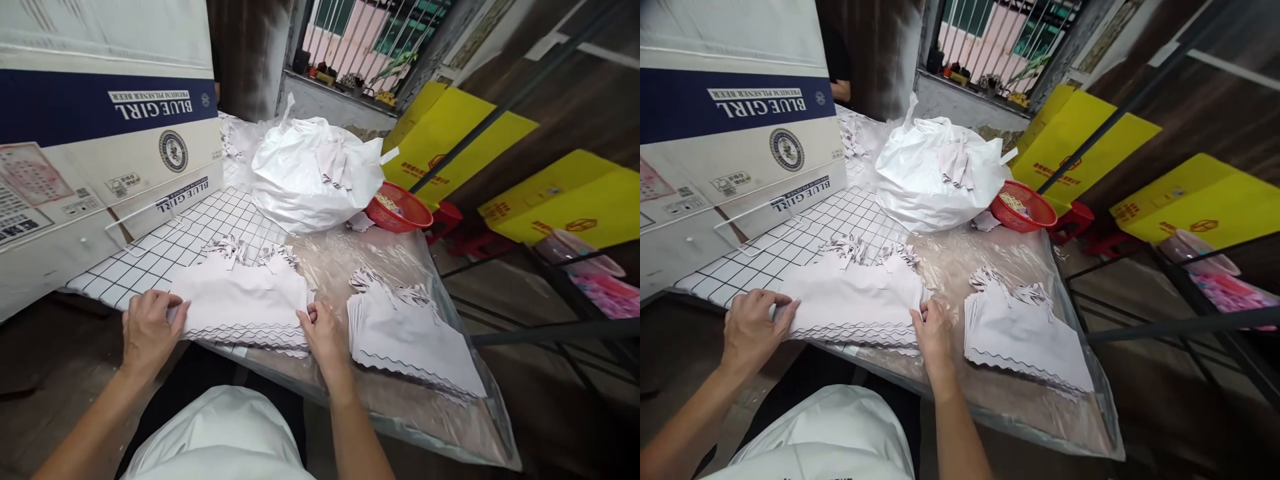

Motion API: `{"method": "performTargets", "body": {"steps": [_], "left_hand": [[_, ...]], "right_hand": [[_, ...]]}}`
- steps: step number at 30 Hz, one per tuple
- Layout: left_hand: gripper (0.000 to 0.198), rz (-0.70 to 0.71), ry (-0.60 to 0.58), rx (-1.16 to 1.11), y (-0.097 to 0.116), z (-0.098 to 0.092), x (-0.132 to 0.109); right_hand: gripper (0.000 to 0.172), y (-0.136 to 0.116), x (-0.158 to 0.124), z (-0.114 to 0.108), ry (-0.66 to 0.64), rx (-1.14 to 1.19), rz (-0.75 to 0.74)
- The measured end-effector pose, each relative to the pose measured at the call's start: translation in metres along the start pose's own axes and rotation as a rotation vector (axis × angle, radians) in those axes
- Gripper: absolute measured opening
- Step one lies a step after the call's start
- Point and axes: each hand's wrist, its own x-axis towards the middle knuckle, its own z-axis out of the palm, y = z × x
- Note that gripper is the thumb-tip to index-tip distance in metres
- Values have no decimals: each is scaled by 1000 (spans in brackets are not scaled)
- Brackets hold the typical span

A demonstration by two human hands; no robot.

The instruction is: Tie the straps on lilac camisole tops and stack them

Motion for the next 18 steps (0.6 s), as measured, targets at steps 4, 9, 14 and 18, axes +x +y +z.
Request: {"method": "performTargets", "body": {"steps": [4,9,14,18], "left_hand": [[28,-30,-17,-38,1,0,2],[36,-142,-82,-162,-5,-1,7],[30,-176,-102,-280,-4,-10,9],[45,-455,-339,-509,-13,-18,-1]], "right_hand": [[15,-5,-1,-1,61,-4,-54],[18,-6,-2,-3,42,120,-8],[29,3,-8,-13,-89,450,205],[41,16,-22,-21,-210,682,410]]}}
